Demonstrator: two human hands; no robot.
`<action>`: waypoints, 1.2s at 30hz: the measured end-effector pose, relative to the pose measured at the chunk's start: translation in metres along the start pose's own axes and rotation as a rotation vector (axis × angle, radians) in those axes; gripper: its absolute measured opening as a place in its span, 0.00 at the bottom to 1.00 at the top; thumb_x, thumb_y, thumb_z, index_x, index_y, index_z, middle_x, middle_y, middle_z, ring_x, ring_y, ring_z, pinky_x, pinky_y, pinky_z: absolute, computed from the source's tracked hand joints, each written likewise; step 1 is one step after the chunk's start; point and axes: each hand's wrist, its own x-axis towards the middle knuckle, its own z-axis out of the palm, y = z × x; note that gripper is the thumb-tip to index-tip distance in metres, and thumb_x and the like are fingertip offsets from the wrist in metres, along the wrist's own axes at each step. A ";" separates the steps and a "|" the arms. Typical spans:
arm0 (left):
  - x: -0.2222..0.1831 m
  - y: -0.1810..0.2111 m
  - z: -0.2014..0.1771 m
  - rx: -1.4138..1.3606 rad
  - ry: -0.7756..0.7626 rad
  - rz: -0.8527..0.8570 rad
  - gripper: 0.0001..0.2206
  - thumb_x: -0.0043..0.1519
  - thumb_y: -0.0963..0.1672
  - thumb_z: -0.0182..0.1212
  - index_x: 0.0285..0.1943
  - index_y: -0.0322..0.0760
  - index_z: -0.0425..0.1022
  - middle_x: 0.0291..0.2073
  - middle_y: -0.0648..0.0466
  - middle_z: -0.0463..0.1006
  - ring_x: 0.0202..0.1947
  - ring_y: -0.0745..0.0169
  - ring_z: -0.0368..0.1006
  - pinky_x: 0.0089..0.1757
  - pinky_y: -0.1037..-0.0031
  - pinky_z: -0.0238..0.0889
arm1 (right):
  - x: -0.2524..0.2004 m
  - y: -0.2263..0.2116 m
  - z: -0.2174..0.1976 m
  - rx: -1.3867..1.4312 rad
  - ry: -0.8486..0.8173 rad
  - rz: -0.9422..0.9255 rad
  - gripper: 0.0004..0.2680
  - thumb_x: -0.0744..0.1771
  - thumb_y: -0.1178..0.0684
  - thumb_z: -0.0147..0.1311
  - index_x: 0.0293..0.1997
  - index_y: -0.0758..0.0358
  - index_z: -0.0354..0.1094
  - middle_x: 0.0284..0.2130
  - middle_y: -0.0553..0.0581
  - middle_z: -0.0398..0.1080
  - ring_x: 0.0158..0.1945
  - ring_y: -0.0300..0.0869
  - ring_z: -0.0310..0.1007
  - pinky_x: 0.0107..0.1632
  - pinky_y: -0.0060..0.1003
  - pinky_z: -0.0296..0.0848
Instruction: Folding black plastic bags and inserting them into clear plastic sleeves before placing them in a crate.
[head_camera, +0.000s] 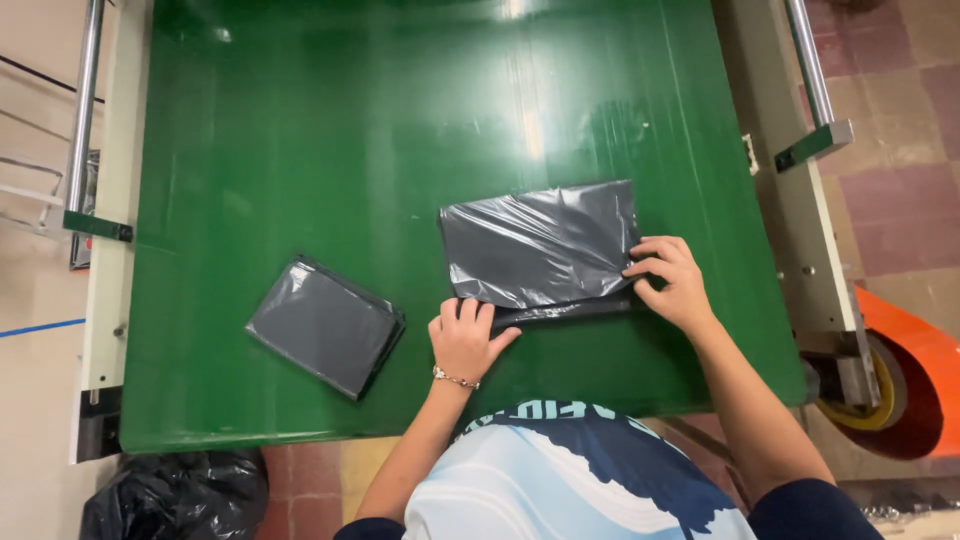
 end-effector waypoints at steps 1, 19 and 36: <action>-0.001 -0.002 -0.005 -0.002 -0.004 0.006 0.29 0.62 0.67 0.42 0.43 0.52 0.76 0.38 0.59 0.72 0.44 0.52 0.70 0.38 0.62 0.62 | -0.004 -0.001 -0.002 0.000 0.004 0.007 0.06 0.60 0.59 0.60 0.31 0.48 0.79 0.44 0.48 0.78 0.56 0.49 0.74 0.62 0.43 0.69; 0.138 0.041 0.063 0.033 -0.628 -0.011 0.31 0.67 0.55 0.45 0.79 0.45 0.53 0.78 0.50 0.52 0.80 0.43 0.28 0.69 0.40 0.37 | 0.083 -0.038 0.167 -0.137 -0.054 -0.048 0.23 0.70 0.43 0.47 0.70 0.72 0.59 0.66 0.74 0.62 0.71 0.62 0.58 0.71 0.59 0.49; 0.000 -0.032 0.038 -0.124 -0.094 0.610 0.07 0.67 0.47 0.50 0.37 0.48 0.71 0.29 0.60 0.66 0.31 0.60 0.66 0.28 0.71 0.61 | 0.013 -0.107 0.084 -0.333 -0.440 -0.203 0.41 0.54 0.31 0.67 0.69 0.68 0.57 0.69 0.69 0.57 0.75 0.62 0.49 0.75 0.59 0.46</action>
